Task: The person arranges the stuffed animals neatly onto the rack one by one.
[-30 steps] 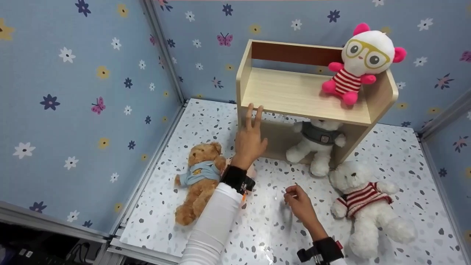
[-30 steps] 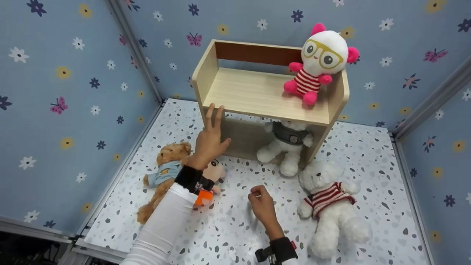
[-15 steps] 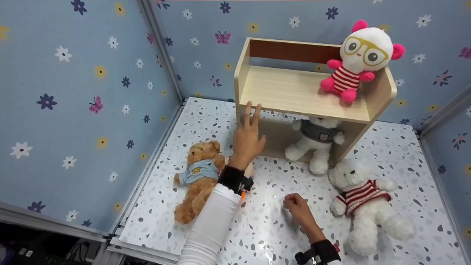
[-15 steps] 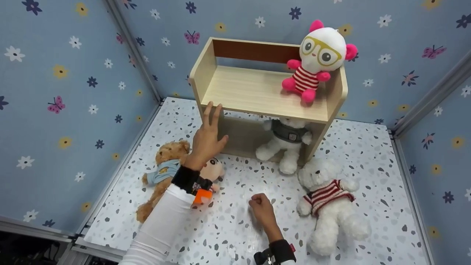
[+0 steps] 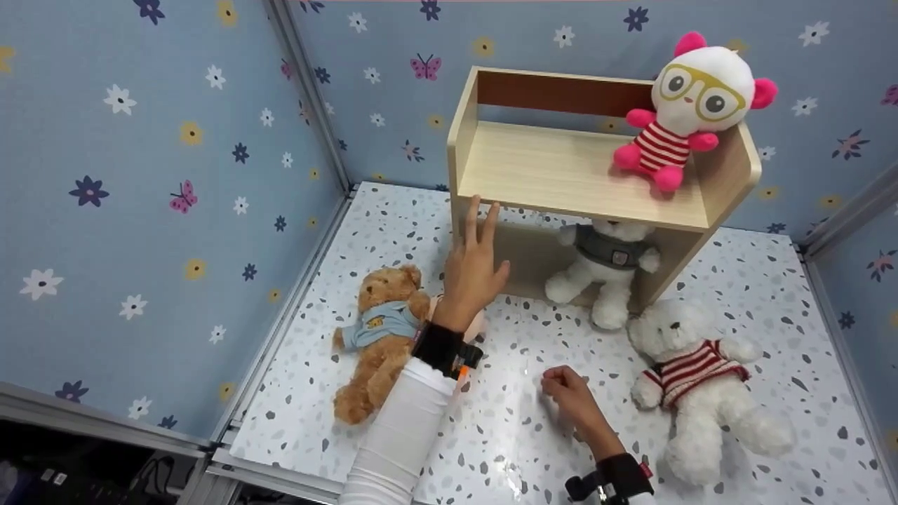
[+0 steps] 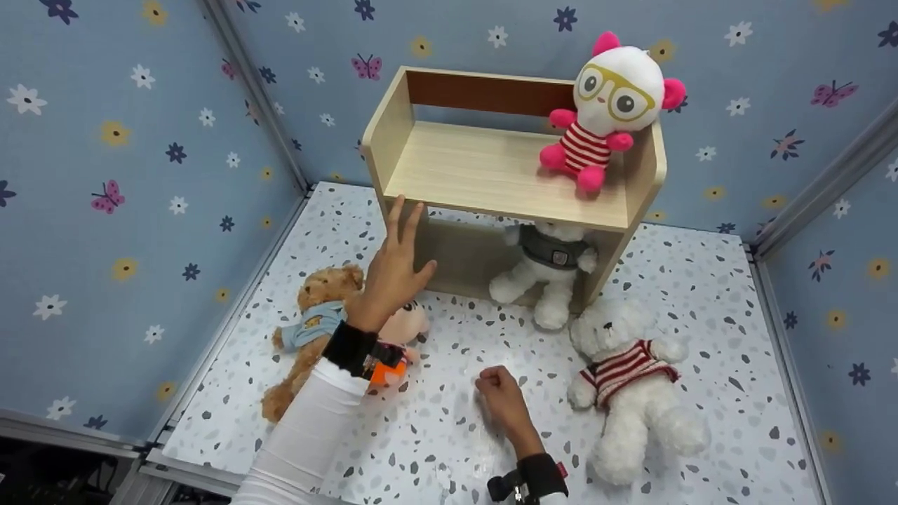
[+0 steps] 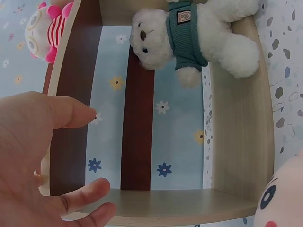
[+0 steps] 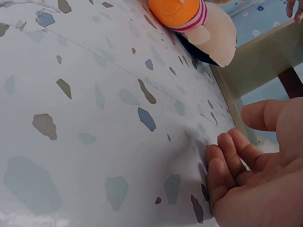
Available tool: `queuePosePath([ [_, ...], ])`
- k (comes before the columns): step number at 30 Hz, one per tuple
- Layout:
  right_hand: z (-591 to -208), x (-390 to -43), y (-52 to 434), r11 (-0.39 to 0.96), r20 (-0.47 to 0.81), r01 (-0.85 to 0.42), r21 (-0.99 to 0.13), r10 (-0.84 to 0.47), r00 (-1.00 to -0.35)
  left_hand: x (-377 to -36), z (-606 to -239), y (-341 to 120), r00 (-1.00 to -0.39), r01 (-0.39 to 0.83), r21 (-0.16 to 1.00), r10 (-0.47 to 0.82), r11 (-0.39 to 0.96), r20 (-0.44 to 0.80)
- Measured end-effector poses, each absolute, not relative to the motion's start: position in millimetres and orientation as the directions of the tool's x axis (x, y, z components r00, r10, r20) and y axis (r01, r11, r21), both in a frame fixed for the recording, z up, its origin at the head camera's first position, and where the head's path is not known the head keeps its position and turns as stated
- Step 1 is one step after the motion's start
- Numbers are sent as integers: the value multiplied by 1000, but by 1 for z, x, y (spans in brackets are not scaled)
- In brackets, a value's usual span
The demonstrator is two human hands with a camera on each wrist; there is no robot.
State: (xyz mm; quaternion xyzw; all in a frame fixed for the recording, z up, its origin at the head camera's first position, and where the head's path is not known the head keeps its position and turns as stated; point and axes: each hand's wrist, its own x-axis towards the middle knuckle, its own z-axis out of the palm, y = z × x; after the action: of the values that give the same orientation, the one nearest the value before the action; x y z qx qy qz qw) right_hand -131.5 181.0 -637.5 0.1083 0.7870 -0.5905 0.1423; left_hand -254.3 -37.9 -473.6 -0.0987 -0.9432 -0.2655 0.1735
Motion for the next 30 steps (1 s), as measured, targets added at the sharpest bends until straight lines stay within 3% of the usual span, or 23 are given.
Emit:
queuePosePath([
  [12, -642, -133, 181, 301, -366, 351, -887, 6, -930, -229, -519, -40, -969, 192, 491, 85, 850, 231],
  [22, -637, -130, 180, 309, -373, 352, -884, -9, -928, -206, -559, -55, -973, 108, 513, -15, 852, 229],
  [30, -640, -131, 174, 310, -371, 349, -885, -15, -928, -184, -583, -60, -956, 143, 575, -39, 805, 292],
])
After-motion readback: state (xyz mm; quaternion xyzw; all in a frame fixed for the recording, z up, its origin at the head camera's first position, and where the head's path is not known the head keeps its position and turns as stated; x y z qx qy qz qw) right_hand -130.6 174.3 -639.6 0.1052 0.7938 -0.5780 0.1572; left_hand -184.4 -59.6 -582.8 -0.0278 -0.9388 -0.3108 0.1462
